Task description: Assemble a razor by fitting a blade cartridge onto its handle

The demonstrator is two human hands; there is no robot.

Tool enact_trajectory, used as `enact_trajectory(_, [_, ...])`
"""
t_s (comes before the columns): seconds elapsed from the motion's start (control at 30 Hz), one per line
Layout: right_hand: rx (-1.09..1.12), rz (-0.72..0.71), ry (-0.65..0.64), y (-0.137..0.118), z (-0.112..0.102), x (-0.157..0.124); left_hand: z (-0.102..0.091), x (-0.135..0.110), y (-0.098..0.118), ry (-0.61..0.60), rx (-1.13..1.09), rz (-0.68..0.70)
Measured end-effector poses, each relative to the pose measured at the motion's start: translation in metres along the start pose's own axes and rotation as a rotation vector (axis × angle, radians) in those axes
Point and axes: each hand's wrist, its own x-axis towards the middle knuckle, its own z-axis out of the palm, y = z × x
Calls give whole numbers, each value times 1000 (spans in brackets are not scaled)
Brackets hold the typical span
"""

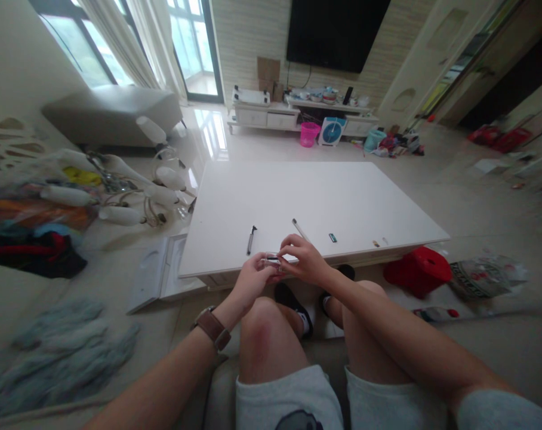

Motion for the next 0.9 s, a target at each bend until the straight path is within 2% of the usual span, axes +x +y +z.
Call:
enact_trajectory(0.43, [7,6,-15,-3,-1,2,-2,1,-1,-32,-52,-17])
enact_trajectory(0.7, [56,53,15,-3,-6,2,-2,2,1,9,-43,-35])
enact_trajectory(0.9, [81,57,-9,-3,-7,1,-3,2,4,38,18,-20])
